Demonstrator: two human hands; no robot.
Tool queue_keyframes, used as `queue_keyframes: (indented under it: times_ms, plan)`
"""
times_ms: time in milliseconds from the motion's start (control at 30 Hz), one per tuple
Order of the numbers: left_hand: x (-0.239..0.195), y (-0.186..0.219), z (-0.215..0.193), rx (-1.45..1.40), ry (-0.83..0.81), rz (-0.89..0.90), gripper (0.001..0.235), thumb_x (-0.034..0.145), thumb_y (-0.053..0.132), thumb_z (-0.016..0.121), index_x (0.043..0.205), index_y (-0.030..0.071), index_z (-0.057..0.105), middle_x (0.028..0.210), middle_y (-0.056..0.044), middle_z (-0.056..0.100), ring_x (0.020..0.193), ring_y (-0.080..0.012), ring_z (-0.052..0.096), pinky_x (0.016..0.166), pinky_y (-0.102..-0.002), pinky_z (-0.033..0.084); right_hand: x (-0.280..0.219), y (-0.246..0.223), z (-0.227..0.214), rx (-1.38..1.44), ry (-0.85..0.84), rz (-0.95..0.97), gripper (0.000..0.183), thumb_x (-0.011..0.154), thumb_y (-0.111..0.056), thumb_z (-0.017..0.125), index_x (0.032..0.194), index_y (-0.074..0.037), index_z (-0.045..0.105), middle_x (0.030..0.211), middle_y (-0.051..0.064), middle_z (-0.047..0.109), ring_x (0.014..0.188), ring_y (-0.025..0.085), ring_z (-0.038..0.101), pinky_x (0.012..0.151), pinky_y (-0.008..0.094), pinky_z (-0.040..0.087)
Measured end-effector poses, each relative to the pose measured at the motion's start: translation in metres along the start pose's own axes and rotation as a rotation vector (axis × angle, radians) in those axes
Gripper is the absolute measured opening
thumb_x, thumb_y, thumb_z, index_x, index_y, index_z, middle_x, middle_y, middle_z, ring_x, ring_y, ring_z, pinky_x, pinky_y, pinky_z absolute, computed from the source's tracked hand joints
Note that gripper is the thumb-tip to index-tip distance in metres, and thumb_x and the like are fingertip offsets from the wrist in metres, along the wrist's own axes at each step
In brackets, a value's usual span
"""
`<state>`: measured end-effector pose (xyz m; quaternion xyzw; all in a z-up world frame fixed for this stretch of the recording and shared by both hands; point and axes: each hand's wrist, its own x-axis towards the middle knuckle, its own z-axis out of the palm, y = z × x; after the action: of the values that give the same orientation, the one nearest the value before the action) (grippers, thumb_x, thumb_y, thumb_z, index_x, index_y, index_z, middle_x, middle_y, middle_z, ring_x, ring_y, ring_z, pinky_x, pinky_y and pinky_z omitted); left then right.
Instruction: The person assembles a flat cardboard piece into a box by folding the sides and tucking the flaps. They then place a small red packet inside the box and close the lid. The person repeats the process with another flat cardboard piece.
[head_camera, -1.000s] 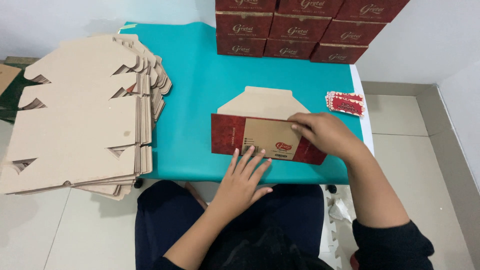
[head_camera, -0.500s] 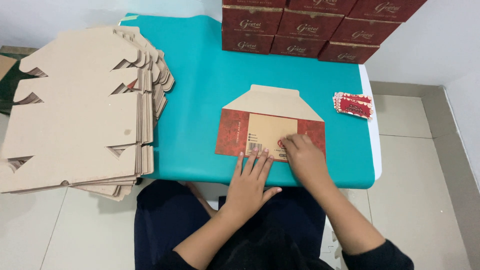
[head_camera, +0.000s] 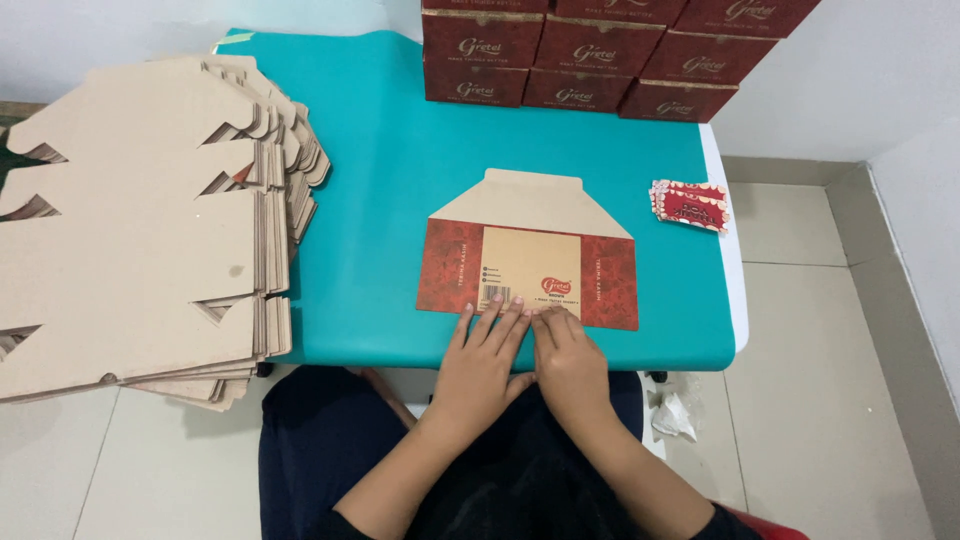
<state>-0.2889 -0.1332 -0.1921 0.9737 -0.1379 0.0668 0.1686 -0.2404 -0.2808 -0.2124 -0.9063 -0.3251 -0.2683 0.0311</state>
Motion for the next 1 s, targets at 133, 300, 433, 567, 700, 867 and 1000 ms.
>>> queue_keyframes:
  times_ms: [133,300,433,567,700,867,1000]
  plan:
    - [-0.003,-0.01,-0.006,-0.018,0.01,0.018,0.072,0.085,0.05,0.058,0.141,0.009,0.04,0.147,-0.009,0.039,0.139,-0.0289,0.027,0.115,-0.051,0.013,0.0,0.024,-0.019,0.264,-0.003,0.035,0.025,0.086,-0.004,0.056,0.106,-0.01,0.069,0.099,0.003,0.064,0.106,0.024,0.062,0.085,0.032,0.052]
    - [-0.001,-0.033,-0.031,-0.023,0.029,-0.174,0.068,0.088,0.053,0.052,0.14,0.011,0.043,0.143,-0.009,0.045,0.138,-0.0282,0.032,0.114,-0.054,0.011,-0.017,0.067,-0.028,0.258,-0.109,0.271,0.029,0.082,-0.023,0.067,0.111,-0.018,0.068,0.109,0.001,0.063,0.116,0.024,0.058,0.103,0.038,0.041]
    - [-0.001,-0.053,-0.031,0.073,0.224,-0.425,0.082,0.087,0.059,0.053,0.141,-0.001,0.039,0.148,-0.023,0.035,0.14,-0.0402,0.024,0.112,-0.061,0.005,-0.01,0.072,-0.043,0.428,-0.088,0.416,0.054,0.079,-0.028,0.075,0.124,-0.003,0.058,0.13,0.02,0.05,0.129,0.04,0.044,0.111,0.05,0.031]
    - [0.001,-0.049,-0.031,-0.037,0.233,-0.423,0.085,0.086,0.057,0.056,0.139,-0.007,0.037,0.149,-0.028,0.029,0.14,-0.0437,0.02,0.112,-0.061,0.0,-0.005,0.066,-0.05,0.537,-0.096,0.477,0.06,0.079,-0.022,0.075,0.13,0.0,0.052,0.138,0.023,0.043,0.132,0.041,0.038,0.113,0.052,0.024]
    - [-0.002,-0.037,-0.052,-0.267,0.356,-0.325,0.07,0.082,0.035,0.071,0.132,-0.002,0.038,0.141,-0.028,0.041,0.137,-0.0416,0.029,0.111,-0.064,-0.002,-0.012,0.067,-0.043,0.499,-0.05,0.469,0.058,0.078,-0.026,0.075,0.129,-0.006,0.055,0.138,0.017,0.043,0.129,0.037,0.043,0.108,0.052,0.032]
    - [-0.003,-0.041,-0.036,-0.404,0.412,-0.186,0.057,0.082,0.026,0.071,0.118,0.0,0.035,0.109,-0.021,0.066,0.107,-0.0336,0.062,0.113,-0.06,0.012,-0.025,0.072,-0.032,0.387,0.071,0.401,0.047,0.085,-0.026,0.069,0.127,-0.009,0.057,0.134,0.011,0.046,0.122,0.033,0.048,0.099,0.047,0.038]
    - [-0.009,-0.04,-0.024,-0.474,0.379,-0.223,0.048,0.09,0.027,0.063,0.123,0.006,0.036,0.109,-0.014,0.069,0.103,-0.0259,0.067,0.096,-0.046,0.048,-0.028,0.076,-0.044,0.432,0.14,0.428,0.038,0.092,-0.027,0.059,0.127,-0.011,0.056,0.132,0.008,0.048,0.123,0.029,0.048,0.094,0.042,0.036]
